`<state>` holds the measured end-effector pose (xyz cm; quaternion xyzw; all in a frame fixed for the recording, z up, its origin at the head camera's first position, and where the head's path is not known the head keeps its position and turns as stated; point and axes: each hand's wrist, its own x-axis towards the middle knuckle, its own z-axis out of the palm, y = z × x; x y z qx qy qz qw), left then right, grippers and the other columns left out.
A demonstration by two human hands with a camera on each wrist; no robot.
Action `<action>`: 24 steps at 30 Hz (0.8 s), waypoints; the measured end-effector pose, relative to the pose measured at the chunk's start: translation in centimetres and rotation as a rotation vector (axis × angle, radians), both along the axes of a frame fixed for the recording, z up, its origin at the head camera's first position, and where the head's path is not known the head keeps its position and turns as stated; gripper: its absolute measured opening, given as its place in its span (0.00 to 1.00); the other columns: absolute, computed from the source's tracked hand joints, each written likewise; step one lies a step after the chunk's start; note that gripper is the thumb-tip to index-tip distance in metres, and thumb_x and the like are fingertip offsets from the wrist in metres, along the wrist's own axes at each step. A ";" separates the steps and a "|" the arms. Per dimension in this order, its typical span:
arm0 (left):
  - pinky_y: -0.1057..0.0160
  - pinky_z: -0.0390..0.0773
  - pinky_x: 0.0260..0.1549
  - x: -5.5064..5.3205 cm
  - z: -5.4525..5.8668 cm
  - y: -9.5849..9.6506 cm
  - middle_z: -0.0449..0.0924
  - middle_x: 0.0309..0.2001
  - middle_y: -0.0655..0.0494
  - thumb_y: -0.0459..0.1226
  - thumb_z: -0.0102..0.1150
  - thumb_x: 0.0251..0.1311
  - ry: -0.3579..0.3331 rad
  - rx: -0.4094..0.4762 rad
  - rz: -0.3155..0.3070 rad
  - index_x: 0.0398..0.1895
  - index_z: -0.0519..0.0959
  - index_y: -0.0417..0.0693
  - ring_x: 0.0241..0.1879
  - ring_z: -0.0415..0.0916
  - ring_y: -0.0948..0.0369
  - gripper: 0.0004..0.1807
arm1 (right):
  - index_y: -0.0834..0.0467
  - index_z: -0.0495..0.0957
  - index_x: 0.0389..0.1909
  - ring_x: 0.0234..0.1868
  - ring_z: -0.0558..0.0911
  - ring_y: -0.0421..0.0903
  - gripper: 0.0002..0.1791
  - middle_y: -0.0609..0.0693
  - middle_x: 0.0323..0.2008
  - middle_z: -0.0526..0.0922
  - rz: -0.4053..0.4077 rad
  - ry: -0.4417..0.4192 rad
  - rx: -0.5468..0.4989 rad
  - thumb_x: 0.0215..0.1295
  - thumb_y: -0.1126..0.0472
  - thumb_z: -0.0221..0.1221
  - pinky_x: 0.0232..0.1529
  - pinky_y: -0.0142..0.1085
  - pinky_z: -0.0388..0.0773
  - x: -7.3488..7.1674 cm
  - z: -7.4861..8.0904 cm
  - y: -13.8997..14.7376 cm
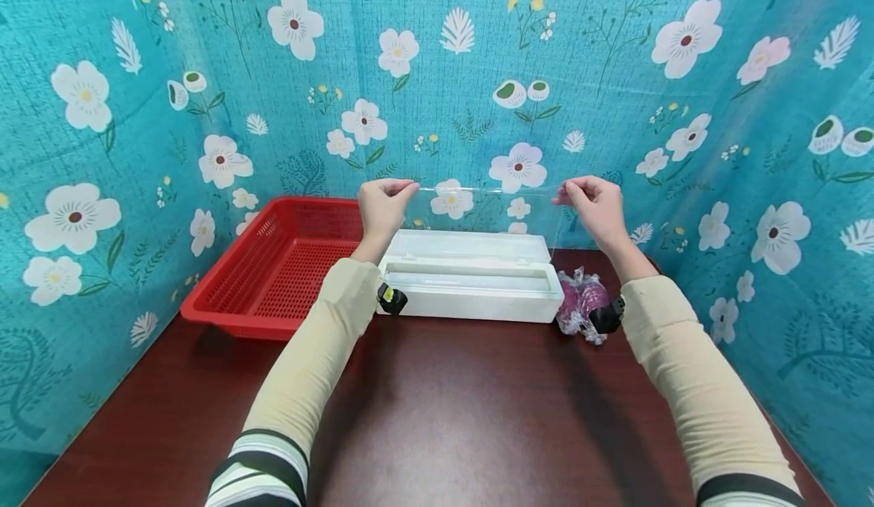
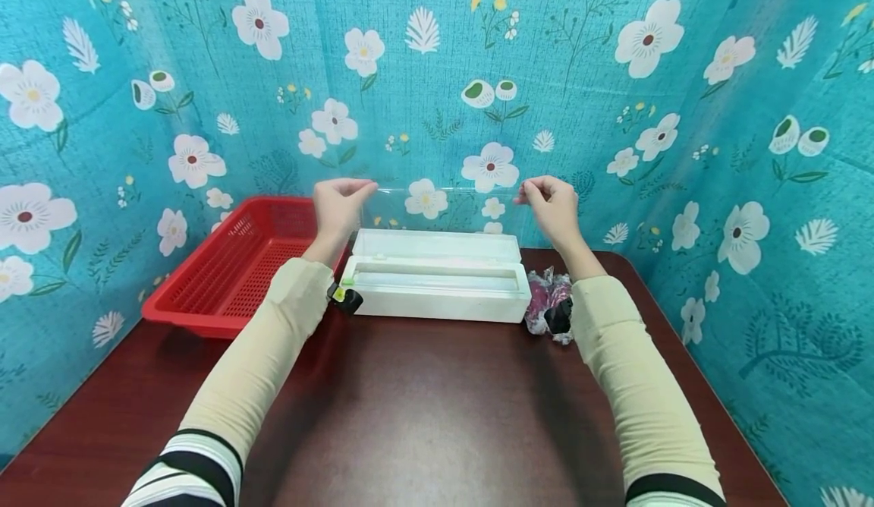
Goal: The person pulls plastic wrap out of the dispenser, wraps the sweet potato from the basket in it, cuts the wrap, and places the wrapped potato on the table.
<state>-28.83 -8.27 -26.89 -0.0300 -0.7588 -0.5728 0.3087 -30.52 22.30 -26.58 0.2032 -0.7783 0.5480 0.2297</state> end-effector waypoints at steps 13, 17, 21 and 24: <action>0.66 0.74 0.31 1.1 1.1 -0.2 0.82 0.31 0.49 0.37 0.63 0.50 0.040 0.013 -0.034 0.32 0.83 0.39 0.32 0.77 0.61 0.09 | 0.66 0.77 0.37 0.33 0.81 0.39 0.13 0.56 0.33 0.79 0.006 -0.014 -0.010 0.65 0.60 0.50 0.45 0.33 0.72 0.7 1.3 0.3; 0.66 0.74 0.30 1.7 1.3 -0.3 0.82 0.30 0.48 0.35 0.63 0.50 0.092 0.003 -0.053 0.31 0.83 0.38 0.31 0.78 0.60 0.09 | 0.66 0.77 0.37 0.33 0.81 0.39 0.13 0.52 0.31 0.80 0.024 -0.016 -0.021 0.65 0.60 0.50 0.44 0.31 0.73 1.0 1.8 0.4; 0.67 0.74 0.29 2.3 1.5 -0.4 0.82 0.31 0.48 0.35 0.63 0.50 0.122 -0.001 -0.069 0.31 0.83 0.38 0.30 0.78 0.61 0.09 | 0.66 0.77 0.37 0.32 0.81 0.40 0.13 0.51 0.31 0.80 0.048 -0.024 -0.038 0.64 0.60 0.50 0.43 0.29 0.73 1.5 2.3 0.5; 0.68 0.74 0.28 3.0 1.4 -0.4 0.82 0.31 0.48 0.35 0.64 0.50 0.125 0.002 -0.077 0.31 0.83 0.38 0.29 0.78 0.62 0.08 | 0.65 0.78 0.36 0.31 0.82 0.40 0.12 0.51 0.29 0.81 0.070 -0.027 -0.054 0.64 0.60 0.51 0.41 0.28 0.73 2.1 2.4 0.8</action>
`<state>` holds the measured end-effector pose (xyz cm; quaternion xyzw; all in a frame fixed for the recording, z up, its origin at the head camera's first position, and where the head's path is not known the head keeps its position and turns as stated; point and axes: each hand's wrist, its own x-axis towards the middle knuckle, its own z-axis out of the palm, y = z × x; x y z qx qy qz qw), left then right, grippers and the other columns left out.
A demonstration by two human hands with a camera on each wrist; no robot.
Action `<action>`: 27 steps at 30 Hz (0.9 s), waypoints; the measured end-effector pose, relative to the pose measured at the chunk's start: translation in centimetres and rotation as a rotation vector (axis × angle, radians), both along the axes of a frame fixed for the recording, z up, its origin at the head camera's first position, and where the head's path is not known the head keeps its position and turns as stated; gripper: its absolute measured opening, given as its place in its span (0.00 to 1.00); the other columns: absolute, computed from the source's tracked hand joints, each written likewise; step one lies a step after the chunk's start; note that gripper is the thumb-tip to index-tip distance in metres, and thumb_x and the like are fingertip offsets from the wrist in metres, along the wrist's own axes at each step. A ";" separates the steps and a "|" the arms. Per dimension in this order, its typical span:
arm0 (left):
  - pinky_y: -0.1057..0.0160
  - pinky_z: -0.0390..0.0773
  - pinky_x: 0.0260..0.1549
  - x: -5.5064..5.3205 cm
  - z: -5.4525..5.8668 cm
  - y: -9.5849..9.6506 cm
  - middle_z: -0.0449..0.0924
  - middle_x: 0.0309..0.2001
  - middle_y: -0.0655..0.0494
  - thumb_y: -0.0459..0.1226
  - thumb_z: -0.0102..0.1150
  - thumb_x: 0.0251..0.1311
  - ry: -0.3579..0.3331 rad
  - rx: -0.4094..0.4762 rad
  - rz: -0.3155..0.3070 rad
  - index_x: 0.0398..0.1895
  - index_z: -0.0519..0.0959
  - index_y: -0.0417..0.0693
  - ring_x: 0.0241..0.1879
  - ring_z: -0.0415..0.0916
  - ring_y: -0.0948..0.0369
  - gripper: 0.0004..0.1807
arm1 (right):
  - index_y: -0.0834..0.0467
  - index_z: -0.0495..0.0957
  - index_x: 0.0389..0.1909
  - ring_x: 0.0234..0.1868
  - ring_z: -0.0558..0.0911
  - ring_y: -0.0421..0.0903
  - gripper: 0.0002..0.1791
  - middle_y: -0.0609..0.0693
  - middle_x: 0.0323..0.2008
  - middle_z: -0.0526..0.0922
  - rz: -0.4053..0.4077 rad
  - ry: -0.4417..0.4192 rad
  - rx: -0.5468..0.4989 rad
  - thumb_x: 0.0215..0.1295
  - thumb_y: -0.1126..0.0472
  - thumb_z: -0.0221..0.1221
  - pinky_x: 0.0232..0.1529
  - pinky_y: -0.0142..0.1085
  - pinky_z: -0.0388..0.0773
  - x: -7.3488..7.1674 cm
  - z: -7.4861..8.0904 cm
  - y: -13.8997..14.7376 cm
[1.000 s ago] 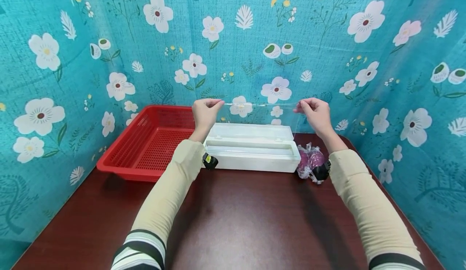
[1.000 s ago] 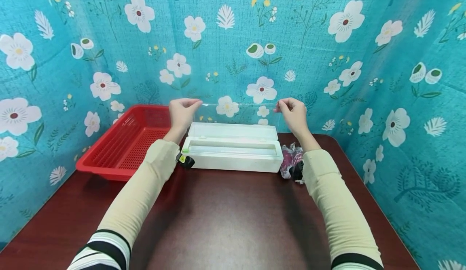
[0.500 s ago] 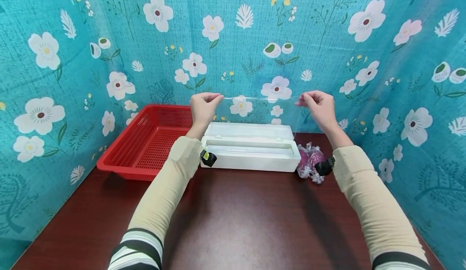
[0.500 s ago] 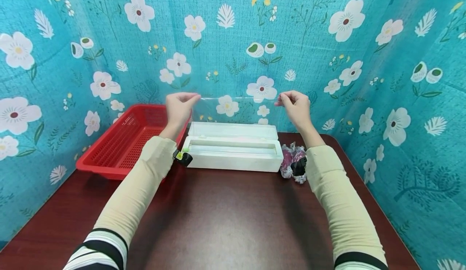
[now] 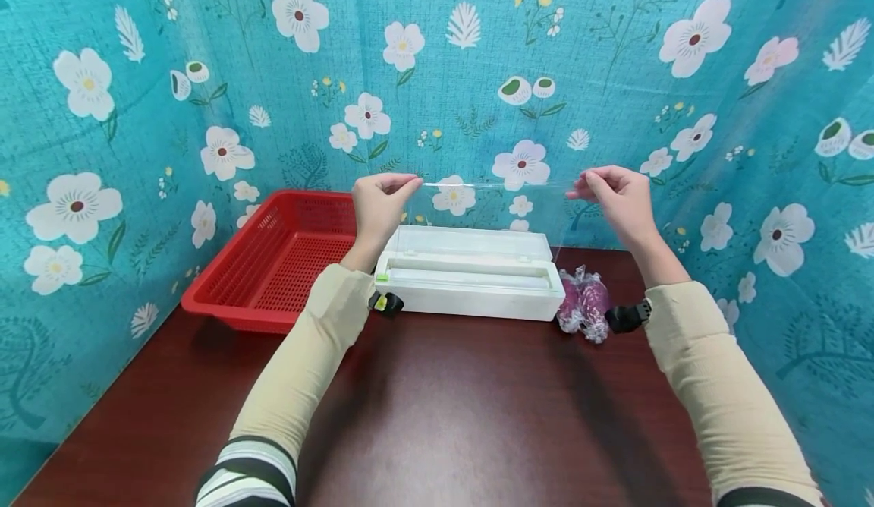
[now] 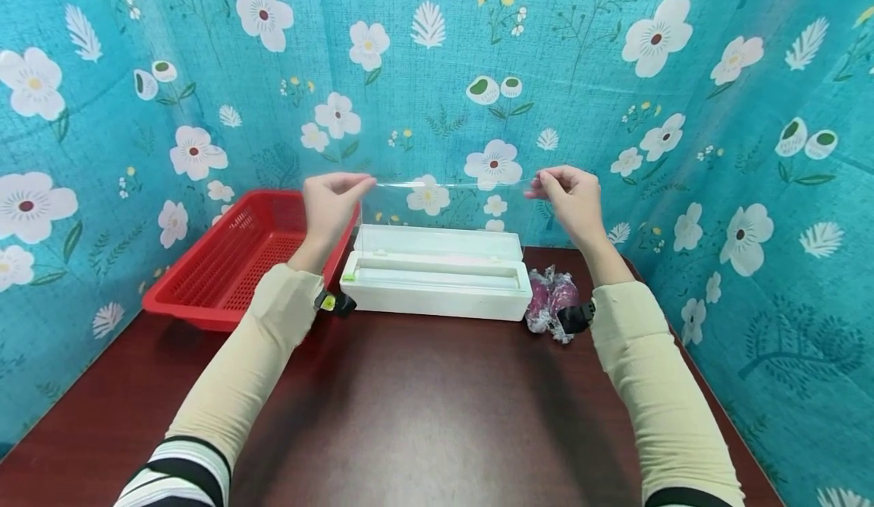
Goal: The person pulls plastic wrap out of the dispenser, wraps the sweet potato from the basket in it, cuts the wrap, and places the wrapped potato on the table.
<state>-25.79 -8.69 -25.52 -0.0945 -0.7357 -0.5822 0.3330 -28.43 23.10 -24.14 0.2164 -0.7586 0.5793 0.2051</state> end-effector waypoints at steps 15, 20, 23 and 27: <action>0.70 0.74 0.26 2.3 0.5 0.2 0.82 0.29 0.46 0.33 0.64 0.49 0.076 -0.009 -0.034 0.30 0.83 0.36 0.27 0.77 0.60 0.07 | 0.67 0.79 0.34 0.31 0.82 0.41 0.10 0.51 0.29 0.82 0.062 0.049 -0.023 0.61 0.63 0.55 0.40 0.26 0.73 2.2 0.5 0.7; 0.68 0.74 0.28 3.0 0.8 0.2 0.82 0.30 0.45 0.34 0.64 0.49 0.116 -0.013 -0.042 0.30 0.83 0.36 0.29 0.77 0.58 0.08 | 0.69 0.79 0.34 0.31 0.82 0.41 0.10 0.51 0.28 0.82 0.071 0.048 -0.066 0.61 0.64 0.55 0.41 0.26 0.73 2.9 0.7 0.9; 0.69 0.73 0.28 3.7 0.8 0.3 0.82 0.30 0.46 0.34 0.64 0.49 0.130 -0.021 -0.042 0.31 0.83 0.35 0.29 0.77 0.59 0.09 | 0.68 0.79 0.34 0.31 0.82 0.41 0.10 0.51 0.28 0.82 0.079 0.038 -0.085 0.61 0.64 0.55 0.41 0.26 0.72 3.4 0.8 1.0; 0.70 0.64 0.15 4.7 0.5 0.2 0.82 0.30 0.48 0.34 0.65 0.48 0.165 -0.061 -0.032 0.31 0.83 0.37 0.16 0.68 0.65 0.08 | 0.68 0.79 0.34 0.31 0.82 0.41 0.10 0.50 0.29 0.83 0.051 0.027 -0.063 0.61 0.64 0.55 0.41 0.25 0.72 4.5 0.9 1.2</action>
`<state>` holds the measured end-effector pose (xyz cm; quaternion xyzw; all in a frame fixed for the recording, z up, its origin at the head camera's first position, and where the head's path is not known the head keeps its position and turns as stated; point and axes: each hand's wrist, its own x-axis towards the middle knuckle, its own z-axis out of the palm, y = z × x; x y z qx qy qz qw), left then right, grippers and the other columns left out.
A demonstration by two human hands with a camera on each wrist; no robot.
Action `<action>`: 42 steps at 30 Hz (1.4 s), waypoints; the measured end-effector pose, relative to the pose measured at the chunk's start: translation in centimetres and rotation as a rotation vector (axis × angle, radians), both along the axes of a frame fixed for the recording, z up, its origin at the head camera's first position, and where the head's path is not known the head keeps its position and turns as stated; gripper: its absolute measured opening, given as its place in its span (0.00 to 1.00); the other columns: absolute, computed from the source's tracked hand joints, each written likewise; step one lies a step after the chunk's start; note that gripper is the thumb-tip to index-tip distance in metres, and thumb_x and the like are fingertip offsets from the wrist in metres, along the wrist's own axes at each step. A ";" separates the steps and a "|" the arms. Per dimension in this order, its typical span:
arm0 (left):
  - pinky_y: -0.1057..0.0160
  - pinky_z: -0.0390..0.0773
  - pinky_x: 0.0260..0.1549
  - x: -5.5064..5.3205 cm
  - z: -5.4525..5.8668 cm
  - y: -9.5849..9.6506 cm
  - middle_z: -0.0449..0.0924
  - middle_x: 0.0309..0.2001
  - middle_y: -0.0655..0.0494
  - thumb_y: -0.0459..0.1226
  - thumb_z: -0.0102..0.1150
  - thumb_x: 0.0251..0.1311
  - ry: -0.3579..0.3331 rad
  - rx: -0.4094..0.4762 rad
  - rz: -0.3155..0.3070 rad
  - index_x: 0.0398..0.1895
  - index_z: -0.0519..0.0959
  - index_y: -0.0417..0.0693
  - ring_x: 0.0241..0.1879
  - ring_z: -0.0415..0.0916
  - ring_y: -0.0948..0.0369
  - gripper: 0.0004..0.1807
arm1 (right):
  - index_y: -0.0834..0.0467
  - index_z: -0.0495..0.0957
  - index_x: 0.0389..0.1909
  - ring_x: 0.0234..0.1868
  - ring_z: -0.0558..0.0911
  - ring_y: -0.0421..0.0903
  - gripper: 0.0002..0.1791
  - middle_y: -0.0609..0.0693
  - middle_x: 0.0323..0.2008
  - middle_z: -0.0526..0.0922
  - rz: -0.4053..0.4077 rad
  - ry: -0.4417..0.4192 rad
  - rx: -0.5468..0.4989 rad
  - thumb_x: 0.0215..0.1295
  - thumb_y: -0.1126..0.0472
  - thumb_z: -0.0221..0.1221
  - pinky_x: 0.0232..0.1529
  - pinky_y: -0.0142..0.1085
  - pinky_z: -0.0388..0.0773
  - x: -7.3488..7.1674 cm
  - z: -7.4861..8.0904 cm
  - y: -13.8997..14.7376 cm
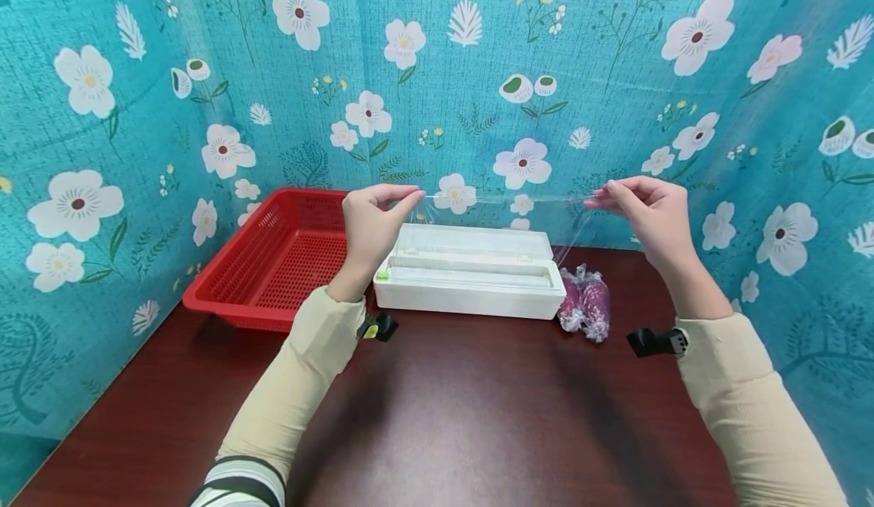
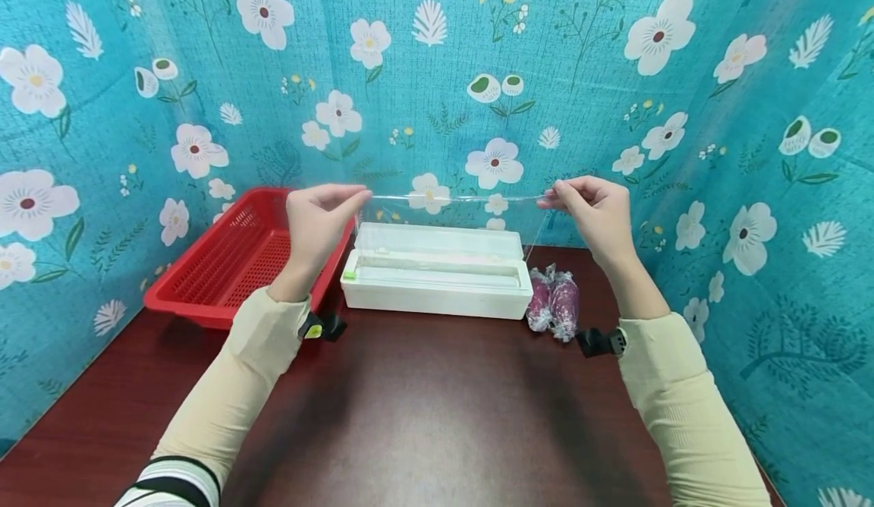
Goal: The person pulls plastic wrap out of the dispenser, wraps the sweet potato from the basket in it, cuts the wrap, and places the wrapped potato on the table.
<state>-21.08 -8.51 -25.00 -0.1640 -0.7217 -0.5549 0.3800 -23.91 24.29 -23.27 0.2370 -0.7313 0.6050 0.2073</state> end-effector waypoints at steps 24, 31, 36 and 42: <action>0.68 0.55 0.10 6.8 -4.4 -0.9 0.82 0.26 0.53 0.28 0.67 0.43 0.117 -0.067 -0.114 0.26 0.84 0.40 0.14 0.59 0.64 0.05 | 0.66 0.77 0.35 0.26 0.81 0.42 0.10 0.52 0.22 0.82 -0.114 -0.138 0.406 0.63 0.61 0.53 0.30 0.24 0.73 8.3 -2.0 0.8; 0.71 0.69 0.18 8.6 -6.5 -1.1 0.81 0.25 0.54 0.26 0.66 0.42 0.125 -0.107 -0.177 0.27 0.83 0.39 0.19 0.71 0.64 0.06 | 0.66 0.77 0.37 0.22 0.81 0.44 0.09 0.49 0.19 0.80 -0.014 -0.202 0.564 0.61 0.64 0.56 0.30 0.27 0.75 9.8 -3.8 1.1; 0.72 0.72 0.19 9.9 -9.1 -1.1 0.79 0.20 0.53 0.24 0.65 0.43 0.077 -0.095 -0.213 0.31 0.81 0.36 0.19 0.74 0.65 0.09 | 0.69 0.77 0.37 0.19 0.79 0.43 0.09 0.46 0.17 0.79 0.053 -0.253 0.575 0.57 0.66 0.58 0.26 0.30 0.75 10.7 -6.3 1.2; 0.72 0.72 0.14 11.7 -12.0 -1.0 0.77 0.16 0.56 0.23 0.61 0.46 -0.058 -0.071 -0.210 0.30 0.80 0.37 0.15 0.72 0.66 0.07 | 0.72 0.76 0.37 0.17 0.78 0.43 0.12 0.48 0.17 0.79 0.151 -0.357 0.544 0.57 0.66 0.58 0.24 0.31 0.75 11.5 -10.1 1.5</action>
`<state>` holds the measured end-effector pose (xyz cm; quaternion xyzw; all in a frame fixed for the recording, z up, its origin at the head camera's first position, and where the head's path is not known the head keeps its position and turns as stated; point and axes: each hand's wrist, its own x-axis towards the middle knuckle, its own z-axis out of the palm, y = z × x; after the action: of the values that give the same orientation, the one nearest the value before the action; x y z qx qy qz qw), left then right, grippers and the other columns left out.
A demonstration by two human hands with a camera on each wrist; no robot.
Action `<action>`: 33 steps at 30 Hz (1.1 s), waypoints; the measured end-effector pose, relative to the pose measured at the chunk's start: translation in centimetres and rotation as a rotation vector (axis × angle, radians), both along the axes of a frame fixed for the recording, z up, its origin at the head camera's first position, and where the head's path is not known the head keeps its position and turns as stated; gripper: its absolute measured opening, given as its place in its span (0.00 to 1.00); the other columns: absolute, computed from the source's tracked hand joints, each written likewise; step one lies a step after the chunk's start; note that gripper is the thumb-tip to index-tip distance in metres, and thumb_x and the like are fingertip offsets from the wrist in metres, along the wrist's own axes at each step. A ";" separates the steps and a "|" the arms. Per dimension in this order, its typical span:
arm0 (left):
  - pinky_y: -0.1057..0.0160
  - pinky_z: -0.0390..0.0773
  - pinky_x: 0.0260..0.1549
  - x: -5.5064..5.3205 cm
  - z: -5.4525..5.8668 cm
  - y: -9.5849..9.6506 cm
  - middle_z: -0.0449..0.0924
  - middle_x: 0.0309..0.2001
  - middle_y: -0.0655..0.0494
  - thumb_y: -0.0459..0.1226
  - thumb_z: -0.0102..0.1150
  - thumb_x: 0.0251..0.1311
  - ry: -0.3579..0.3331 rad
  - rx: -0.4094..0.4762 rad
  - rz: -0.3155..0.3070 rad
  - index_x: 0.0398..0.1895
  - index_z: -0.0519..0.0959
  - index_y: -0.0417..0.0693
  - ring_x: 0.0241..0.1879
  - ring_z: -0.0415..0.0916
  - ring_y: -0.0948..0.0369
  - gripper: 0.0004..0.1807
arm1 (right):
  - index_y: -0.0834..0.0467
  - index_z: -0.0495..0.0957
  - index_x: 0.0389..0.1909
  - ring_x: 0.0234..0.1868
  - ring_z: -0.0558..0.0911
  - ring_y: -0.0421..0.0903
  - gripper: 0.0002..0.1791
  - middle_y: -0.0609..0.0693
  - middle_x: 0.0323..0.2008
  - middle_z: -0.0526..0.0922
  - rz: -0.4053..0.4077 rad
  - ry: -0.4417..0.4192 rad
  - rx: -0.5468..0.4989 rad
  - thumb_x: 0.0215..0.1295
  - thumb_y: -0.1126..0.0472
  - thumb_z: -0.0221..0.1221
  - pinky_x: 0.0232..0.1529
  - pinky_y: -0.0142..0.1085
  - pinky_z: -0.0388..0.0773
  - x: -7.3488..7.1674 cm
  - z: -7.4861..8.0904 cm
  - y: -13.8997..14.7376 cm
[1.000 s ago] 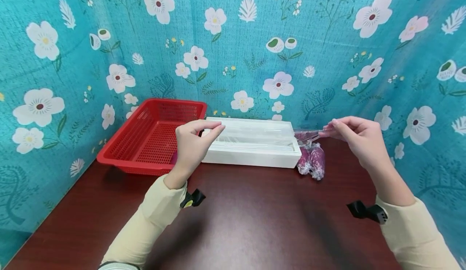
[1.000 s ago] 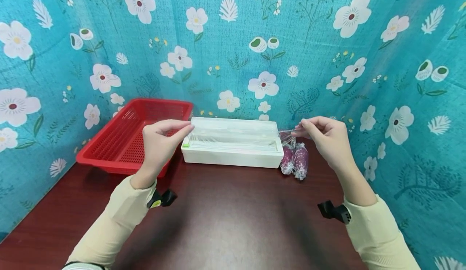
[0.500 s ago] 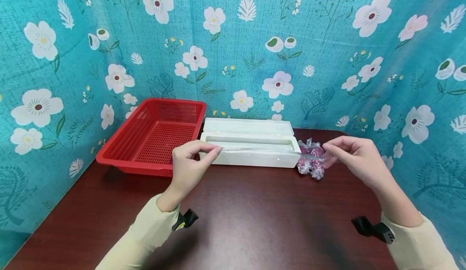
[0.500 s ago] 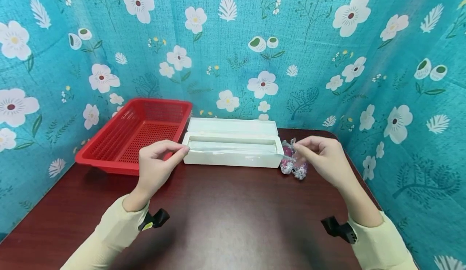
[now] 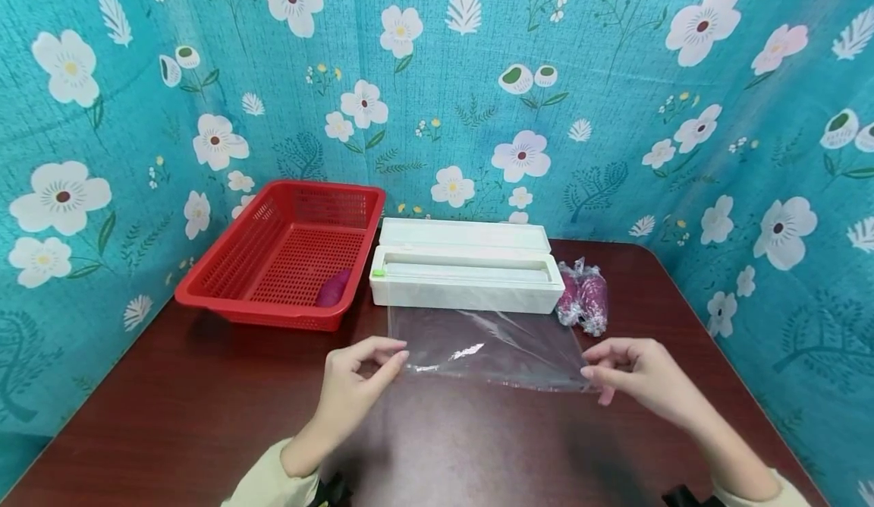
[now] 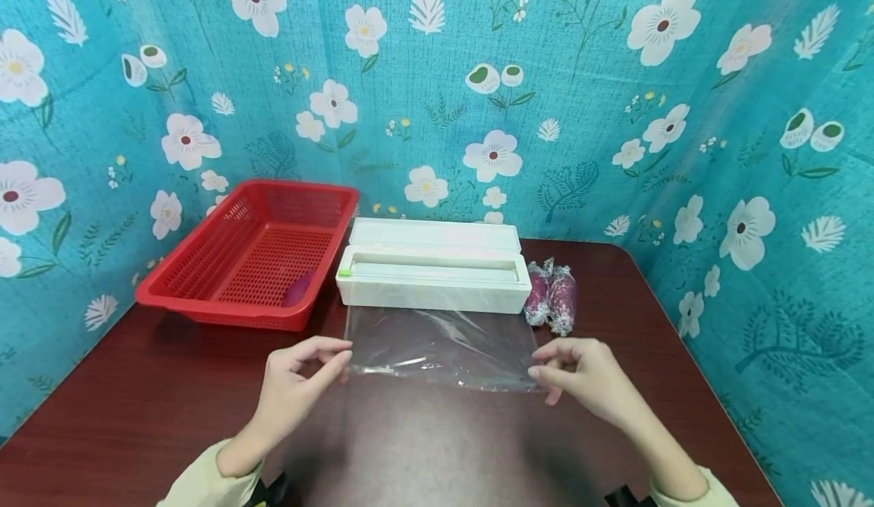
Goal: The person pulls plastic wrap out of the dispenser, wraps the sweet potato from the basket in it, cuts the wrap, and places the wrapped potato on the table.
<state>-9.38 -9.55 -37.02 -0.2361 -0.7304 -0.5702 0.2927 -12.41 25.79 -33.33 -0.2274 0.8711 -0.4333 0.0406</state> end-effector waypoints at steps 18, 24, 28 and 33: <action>0.69 0.73 0.18 -1.3 -5.8 -0.9 0.74 0.28 0.48 0.18 0.64 0.36 -0.180 -0.098 0.217 0.30 0.76 0.37 0.21 0.74 0.63 0.15 | 0.76 0.69 0.47 0.10 0.75 0.42 0.22 0.51 0.14 0.78 0.066 -0.199 -0.042 0.55 0.66 0.60 0.11 0.40 0.73 -0.2 -8.4 -0.9; 0.66 0.75 0.22 -1.7 -6.6 -0.9 0.75 0.26 0.51 0.22 0.68 0.33 -0.347 -0.274 0.139 0.28 0.77 0.37 0.19 0.73 0.66 0.14 | 0.72 0.73 0.43 0.12 0.72 0.35 0.23 0.44 0.11 0.75 0.059 -0.105 0.079 0.45 0.68 0.65 0.12 0.31 0.68 -0.6 -10.2 -1.5; 0.68 0.75 0.22 -1.9 -6.8 -1.1 0.76 0.26 0.52 0.25 0.70 0.33 -0.419 -0.336 0.050 0.26 0.77 0.38 0.20 0.74 0.64 0.14 | 0.70 0.75 0.41 0.15 0.71 0.32 0.23 0.39 0.13 0.74 0.083 -0.040 0.142 0.40 0.67 0.67 0.17 0.29 0.68 -0.8 -10.8 -1.6; 0.67 0.75 0.22 -2.1 -7.2 -1.5 0.74 0.26 0.53 0.24 0.70 0.31 -0.434 -0.389 -0.035 0.26 0.77 0.38 0.22 0.76 0.59 0.15 | 0.68 0.75 0.40 0.16 0.72 0.32 0.23 0.40 0.14 0.73 0.109 -0.004 0.150 0.38 0.67 0.69 0.19 0.29 0.70 -1.0 -11.1 -1.6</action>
<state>-11.51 -11.01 -44.24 -0.1726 -0.8674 -0.4617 0.0691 -13.40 24.16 -44.45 -0.2699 0.8874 -0.3646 0.0826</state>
